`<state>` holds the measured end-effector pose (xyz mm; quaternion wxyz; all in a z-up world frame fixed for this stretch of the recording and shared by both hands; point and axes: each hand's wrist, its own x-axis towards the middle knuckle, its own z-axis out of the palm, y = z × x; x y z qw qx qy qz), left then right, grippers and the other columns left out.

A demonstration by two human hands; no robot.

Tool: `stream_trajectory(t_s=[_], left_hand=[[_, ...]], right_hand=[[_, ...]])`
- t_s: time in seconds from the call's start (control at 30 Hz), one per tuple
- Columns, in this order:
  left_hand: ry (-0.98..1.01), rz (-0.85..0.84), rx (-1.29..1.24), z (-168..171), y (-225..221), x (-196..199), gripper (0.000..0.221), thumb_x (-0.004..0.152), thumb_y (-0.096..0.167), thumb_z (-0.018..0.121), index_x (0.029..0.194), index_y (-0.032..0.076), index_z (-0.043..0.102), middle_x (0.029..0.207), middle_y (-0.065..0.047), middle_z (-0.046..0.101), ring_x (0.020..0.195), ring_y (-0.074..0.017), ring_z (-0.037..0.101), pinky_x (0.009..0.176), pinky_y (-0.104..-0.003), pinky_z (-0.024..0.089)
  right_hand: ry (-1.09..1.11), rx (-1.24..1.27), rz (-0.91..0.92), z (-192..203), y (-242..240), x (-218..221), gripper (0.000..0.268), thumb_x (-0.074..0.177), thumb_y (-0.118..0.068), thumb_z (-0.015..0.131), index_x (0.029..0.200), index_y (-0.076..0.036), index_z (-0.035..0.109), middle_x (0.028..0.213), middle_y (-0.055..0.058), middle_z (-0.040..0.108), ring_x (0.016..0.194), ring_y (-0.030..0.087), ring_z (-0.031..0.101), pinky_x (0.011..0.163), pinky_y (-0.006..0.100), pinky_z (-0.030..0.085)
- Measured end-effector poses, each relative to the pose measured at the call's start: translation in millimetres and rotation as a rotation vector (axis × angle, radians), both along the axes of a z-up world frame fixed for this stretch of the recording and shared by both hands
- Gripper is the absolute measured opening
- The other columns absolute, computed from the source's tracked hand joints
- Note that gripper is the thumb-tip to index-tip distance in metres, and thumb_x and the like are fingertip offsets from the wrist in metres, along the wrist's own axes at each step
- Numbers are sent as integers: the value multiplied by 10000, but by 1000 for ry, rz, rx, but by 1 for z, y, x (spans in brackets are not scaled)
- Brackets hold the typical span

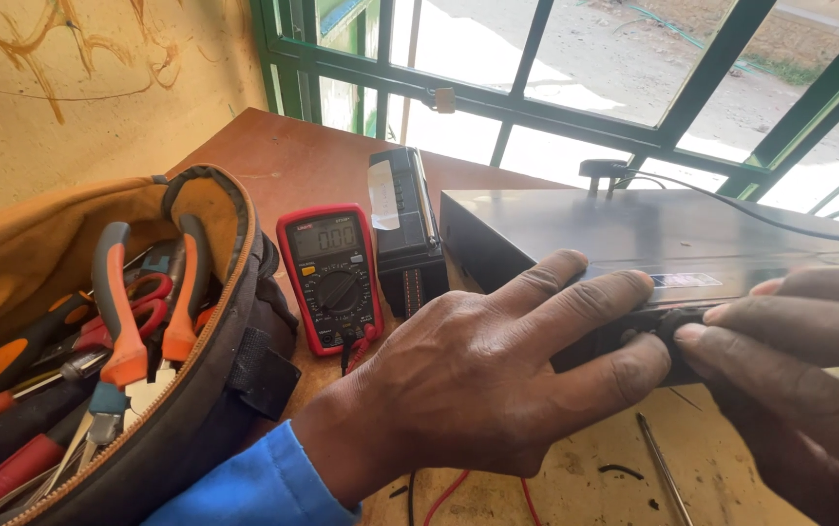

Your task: Repairing an electronic device by soldering components, adjusting the front panel, and working on a speaker.

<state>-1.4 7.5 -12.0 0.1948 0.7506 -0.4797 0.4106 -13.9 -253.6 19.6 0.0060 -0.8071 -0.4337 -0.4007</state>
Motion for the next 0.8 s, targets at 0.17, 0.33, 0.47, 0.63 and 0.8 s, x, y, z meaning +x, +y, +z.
stream_trajectory(t_s=[0.17,0.33,0.47,0.63,0.8], left_hand=[[0,-29,-27,1,0,0,286,995,-22,596,1244,118,606,1350,-243,612,1121,-472,703,398,-514,468],[-15,-22,-9,2,1,2,320,955,-19,614,1249,106,602,1352,-234,601,1123,-438,673,405,-494,465],[3,-45,-25,2,-1,1,325,944,-54,607,1231,97,613,1342,-250,604,1139,-484,693,406,-538,476],[-22,-28,-20,1,-1,1,314,950,-58,592,1218,105,582,1333,-245,606,1103,-458,691,385,-506,460],[-32,-25,-29,-2,-2,2,350,908,-67,595,1209,110,577,1324,-250,621,1106,-486,713,410,-522,475]], right_hand=[[-16,19,-24,-10,9,-8,252,950,-111,689,1197,-84,729,1209,102,682,1109,321,660,1031,458,534],[44,357,-39,-15,30,-11,46,953,-29,776,968,-48,737,1028,124,688,1030,309,652,1020,445,523],[43,372,-45,-23,28,-11,76,938,-35,796,965,-34,724,1005,119,682,1028,307,648,991,412,521],[59,660,7,-65,4,2,97,1054,-13,688,988,-33,618,1104,149,627,1205,344,626,1164,413,497],[98,803,-59,-86,3,-8,104,1110,-84,647,1040,-39,584,1219,152,588,1360,347,582,1223,397,493]])
